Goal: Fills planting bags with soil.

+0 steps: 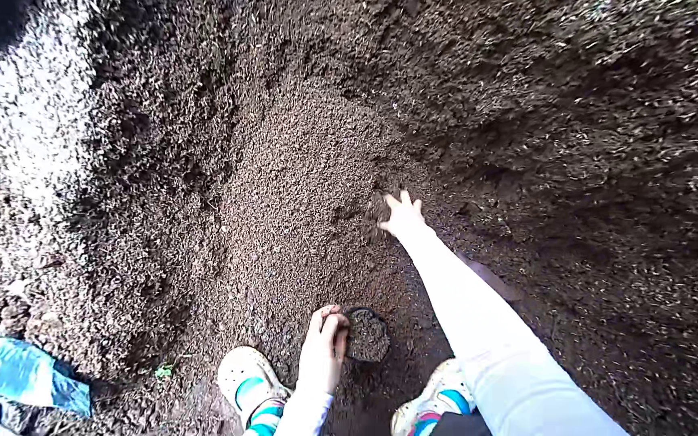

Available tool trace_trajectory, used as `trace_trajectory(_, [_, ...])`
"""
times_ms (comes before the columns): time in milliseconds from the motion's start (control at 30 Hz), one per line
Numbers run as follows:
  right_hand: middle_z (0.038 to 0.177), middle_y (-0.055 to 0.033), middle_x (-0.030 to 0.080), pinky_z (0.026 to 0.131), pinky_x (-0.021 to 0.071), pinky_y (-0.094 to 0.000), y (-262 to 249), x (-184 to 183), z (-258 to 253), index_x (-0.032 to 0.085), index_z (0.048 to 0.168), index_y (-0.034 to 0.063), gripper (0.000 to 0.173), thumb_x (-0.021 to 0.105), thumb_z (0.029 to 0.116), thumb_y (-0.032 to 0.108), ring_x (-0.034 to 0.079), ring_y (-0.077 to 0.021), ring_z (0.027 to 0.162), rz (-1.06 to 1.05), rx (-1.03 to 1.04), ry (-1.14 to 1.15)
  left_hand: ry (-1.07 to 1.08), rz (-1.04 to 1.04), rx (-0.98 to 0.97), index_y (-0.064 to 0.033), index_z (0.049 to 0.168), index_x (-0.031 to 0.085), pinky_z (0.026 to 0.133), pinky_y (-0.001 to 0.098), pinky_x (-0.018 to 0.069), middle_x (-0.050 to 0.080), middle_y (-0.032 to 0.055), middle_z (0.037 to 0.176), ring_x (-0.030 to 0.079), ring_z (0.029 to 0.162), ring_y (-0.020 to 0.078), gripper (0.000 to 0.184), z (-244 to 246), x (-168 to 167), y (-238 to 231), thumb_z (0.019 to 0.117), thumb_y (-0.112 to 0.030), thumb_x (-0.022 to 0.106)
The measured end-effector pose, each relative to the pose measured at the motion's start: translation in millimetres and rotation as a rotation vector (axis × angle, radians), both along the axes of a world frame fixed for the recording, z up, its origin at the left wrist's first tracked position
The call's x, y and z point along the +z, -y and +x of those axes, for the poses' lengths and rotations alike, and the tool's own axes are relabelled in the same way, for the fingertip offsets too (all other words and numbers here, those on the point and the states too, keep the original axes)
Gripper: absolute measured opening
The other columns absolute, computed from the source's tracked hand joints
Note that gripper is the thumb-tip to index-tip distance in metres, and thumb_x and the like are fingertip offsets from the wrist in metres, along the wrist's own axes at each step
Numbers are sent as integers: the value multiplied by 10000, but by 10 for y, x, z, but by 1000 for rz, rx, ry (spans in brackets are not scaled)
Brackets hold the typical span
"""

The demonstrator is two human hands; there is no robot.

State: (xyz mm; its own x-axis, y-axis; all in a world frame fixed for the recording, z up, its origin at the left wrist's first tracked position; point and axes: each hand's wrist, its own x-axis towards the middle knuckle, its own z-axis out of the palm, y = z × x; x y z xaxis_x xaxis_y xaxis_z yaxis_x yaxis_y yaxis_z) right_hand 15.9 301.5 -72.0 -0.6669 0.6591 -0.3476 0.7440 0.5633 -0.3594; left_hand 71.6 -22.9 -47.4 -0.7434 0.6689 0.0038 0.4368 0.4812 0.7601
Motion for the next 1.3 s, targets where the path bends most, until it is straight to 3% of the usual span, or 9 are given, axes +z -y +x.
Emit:
trace_trajectory(100, [1681, -174, 237, 1029, 439, -716, 162, -155, 194, 525, 1505, 268, 800, 870, 789, 178, 294, -545, 1461, -72, 53, 223, -49, -18, -58, -104, 1058, 771, 1002, 443, 562, 661, 158, 1343, 658, 1229, 310, 203, 9, 21, -25, 955, -17, 621])
trace_trajectory(200, [1650, -204, 298, 1111, 401, -645, 324, -18, 359, 482, 1541, 221, 769, 819, 850, 186, 387, -472, 1443, -218, 42, 276, -70, -117, -105, -208, 1190, 771, 952, 500, 578, 648, 126, 1398, 665, 1224, 339, 323, -8, 83, -25, 1001, -41, 569])
trace_trajectory(367, [1524, -238, 460, 1166, 375, -534, 730, 792, 769, 548, 1439, 79, 631, 814, 874, 166, 449, -347, 1423, -510, 204, 85, 296, -340, -236, -276, 1511, 528, 1092, 463, 493, 438, 73, 1603, 526, 1398, 241, 500, -107, 270, -89, 1023, -169, 538])
trace_trajectory(533, [1467, -220, 491, 1071, 482, -477, 1474, 1456, 1045, 573, 1379, 41, 551, 781, 871, 99, 526, -306, 1324, -731, 315, -59, 460, -220, -185, -97, 1518, 495, 1172, 477, 400, 515, 174, 1519, 516, 1393, 304, 594, -132, 379, -34, 939, -48, 620])
trace_trajectory(700, [1577, -182, 407, 1173, 368, -523, 1932, 1178, 1153, 610, 1401, 129, 503, 753, 919, 132, 423, -360, 1434, -380, 236, 122, 524, -277, -6, -45, 1487, 403, 1067, 502, 495, 567, 181, 1421, 597, 1279, 316, 619, -126, 455, 53, 943, -156, 677])
trace_trajectory(900, [1593, -170, 411, 1191, 377, -461, 2148, 1101, 1322, 596, 1421, 104, 437, 650, 989, 146, 440, -348, 1439, -139, 199, 70, 676, -619, -152, -38, 1368, 591, 1047, 627, 460, 648, 230, 1325, 616, 1265, 385, 696, -31, 456, 114, 1052, -624, 386])
trace_trajectory(1067, [1595, -173, 415, 1222, 347, -425, 2122, 1088, 1429, 544, 1476, 97, 490, 643, 1000, 152, 412, -313, 1476, -147, 201, 42, 781, -595, -161, 7, 1340, 610, 1078, 582, 449, 657, 225, 1319, 618, 1271, 358, 715, 128, 416, 64, 1097, -568, 260])
trace_trajectory(1167, [1484, -168, 539, 1189, 394, -396, 2153, 1031, 1491, 629, 1384, 66, 375, 624, 1014, 127, 504, -288, 1401, -69, 171, 35, 840, -526, -136, 7, 1280, 631, 1012, 531, 476, 677, 203, 1246, 648, 1167, 324, 616, 182, 370, 49, 1125, -457, 256])
trace_trajectory(1300, [1420, -187, 579, 1136, 444, -426, 2331, 888, 1397, 659, 1318, 15, 330, 460, 1056, 36, 532, -332, 1360, 52, 271, 139, 728, -516, -152, 19, 1337, 593, 1093, 579, 427, 603, 251, 1376, 573, 1315, 376, 495, 240, 461, 25, 1137, -321, 292])
